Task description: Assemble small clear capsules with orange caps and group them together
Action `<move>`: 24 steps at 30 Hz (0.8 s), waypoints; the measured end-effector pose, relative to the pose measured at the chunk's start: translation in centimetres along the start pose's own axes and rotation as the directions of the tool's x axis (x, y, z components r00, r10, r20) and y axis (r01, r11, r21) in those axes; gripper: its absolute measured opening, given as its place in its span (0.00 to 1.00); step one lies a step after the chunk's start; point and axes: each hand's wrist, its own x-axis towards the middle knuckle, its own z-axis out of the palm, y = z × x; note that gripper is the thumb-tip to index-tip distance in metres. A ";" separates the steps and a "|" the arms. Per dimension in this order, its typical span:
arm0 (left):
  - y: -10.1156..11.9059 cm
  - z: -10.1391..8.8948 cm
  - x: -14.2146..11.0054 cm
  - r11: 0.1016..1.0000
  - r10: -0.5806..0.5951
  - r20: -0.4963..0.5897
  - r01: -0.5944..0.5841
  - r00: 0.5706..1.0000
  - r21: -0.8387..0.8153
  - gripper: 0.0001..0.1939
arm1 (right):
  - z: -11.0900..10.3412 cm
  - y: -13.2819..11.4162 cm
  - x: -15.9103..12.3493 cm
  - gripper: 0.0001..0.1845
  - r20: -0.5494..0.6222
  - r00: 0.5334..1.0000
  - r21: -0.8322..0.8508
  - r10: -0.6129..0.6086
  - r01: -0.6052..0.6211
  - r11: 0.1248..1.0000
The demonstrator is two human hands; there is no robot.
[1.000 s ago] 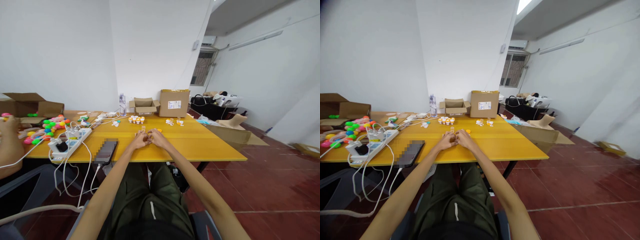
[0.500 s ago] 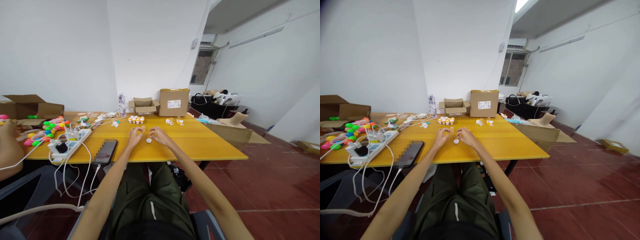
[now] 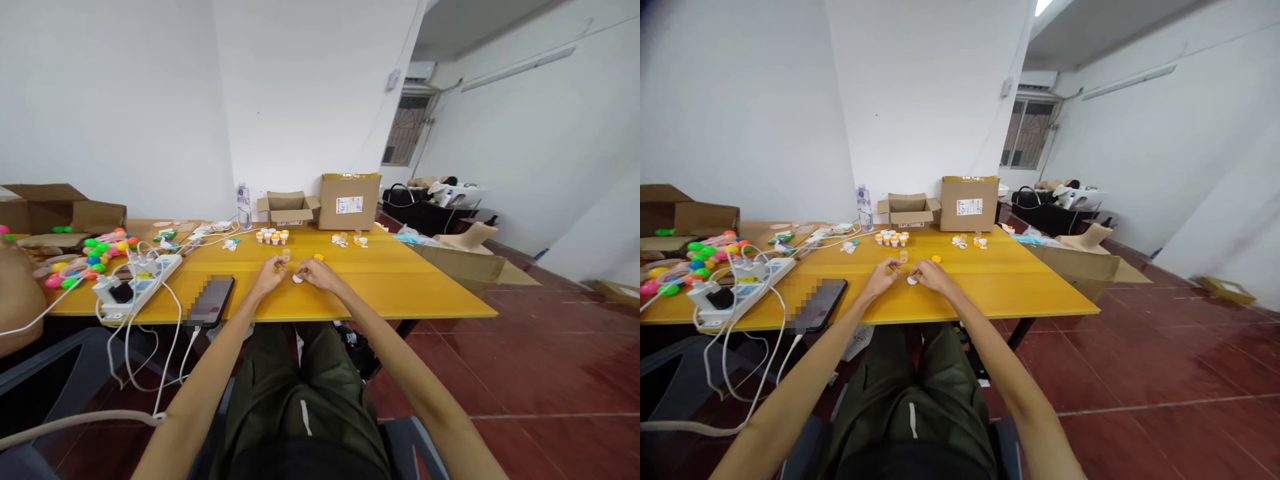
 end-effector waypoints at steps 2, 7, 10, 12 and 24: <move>0.1 0.1 -0.2 0.999 0.030 0.061 -0.031 0.998 0.017 0.12 | -0.3 -0.5 0.0 0.15 0.034 0.999 -0.024 0.010 -0.009 1.000; 0.7 0.1 -0.6 0.992 0.039 0.189 -0.060 0.981 0.107 0.16 | -0.6 -1.3 -0.2 0.15 0.073 0.997 -0.031 -0.017 0.019 0.999; 0.8 0.1 -0.7 0.991 0.039 0.220 -0.067 0.975 0.118 0.15 | -0.7 -1.5 -0.2 0.14 0.068 0.997 -0.023 -0.023 0.025 0.999; 0.8 0.1 -0.7 0.991 0.041 0.225 -0.069 0.974 0.118 0.14 | -0.8 -1.7 -0.2 0.13 0.073 0.997 -0.025 -0.011 0.013 1.000; 1.0 0.1 -0.6 0.990 0.032 0.223 -0.061 0.974 0.124 0.09 | -1.6 -3.2 -0.1 0.11 0.139 0.988 -0.173 0.069 -0.044 0.984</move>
